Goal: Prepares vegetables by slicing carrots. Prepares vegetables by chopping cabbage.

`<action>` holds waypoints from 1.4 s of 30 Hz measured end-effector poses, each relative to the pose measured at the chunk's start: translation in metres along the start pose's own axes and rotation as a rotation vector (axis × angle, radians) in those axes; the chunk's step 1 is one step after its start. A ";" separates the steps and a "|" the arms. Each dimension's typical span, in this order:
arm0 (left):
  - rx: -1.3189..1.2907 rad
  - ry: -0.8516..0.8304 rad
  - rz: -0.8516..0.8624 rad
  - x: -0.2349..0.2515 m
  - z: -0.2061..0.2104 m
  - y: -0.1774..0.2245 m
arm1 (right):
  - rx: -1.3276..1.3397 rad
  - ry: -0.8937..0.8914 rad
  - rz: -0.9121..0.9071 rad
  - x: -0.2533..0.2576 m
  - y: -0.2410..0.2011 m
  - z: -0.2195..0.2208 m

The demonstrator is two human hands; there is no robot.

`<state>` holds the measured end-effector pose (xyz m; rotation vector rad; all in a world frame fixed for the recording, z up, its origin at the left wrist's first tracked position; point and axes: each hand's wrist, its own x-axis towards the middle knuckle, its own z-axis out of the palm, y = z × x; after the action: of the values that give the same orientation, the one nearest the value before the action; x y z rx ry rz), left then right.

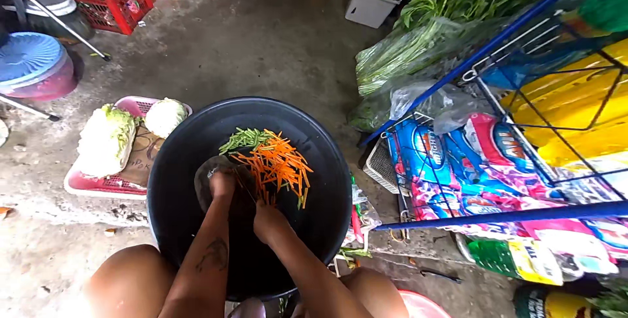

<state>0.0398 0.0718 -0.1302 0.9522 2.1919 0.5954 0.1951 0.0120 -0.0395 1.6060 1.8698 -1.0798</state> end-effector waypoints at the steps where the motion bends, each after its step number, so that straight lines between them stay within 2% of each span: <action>1: -0.009 -0.007 -0.003 0.001 0.000 -0.001 | -0.005 -0.014 0.008 -0.007 0.003 0.000; 8: -0.058 -0.017 -0.025 0.007 0.004 -0.005 | 0.016 -0.121 0.054 -0.042 0.031 0.007; 11: 0.066 -0.013 0.024 -0.004 -0.001 0.007 | 0.045 -0.141 0.030 -0.049 0.044 0.001; 19: 0.366 -0.153 0.140 -0.023 0.021 0.037 | 0.174 0.124 -0.008 -0.068 0.074 -0.064; 22: 0.201 -0.254 0.217 -0.030 0.039 0.051 | 0.260 0.216 0.014 -0.072 0.091 -0.084; 25: -0.076 -0.369 0.212 -0.038 0.065 0.068 | 0.346 0.256 0.043 -0.073 0.107 -0.099; 27: -0.135 -0.426 0.224 -0.044 0.080 0.079 | 0.388 0.280 0.059 -0.071 0.116 -0.104; 35: -0.190 -0.433 0.331 -0.037 0.103 0.093 | 0.470 0.295 0.078 -0.069 0.131 -0.115; 42: -0.027 -0.456 0.342 -0.027 0.102 0.098 | 0.480 0.284 0.059 -0.065 0.135 -0.119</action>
<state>0.1728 0.1277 -0.1269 1.3167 1.6284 0.4988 0.3576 0.0688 0.0443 2.1666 1.8061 -1.4143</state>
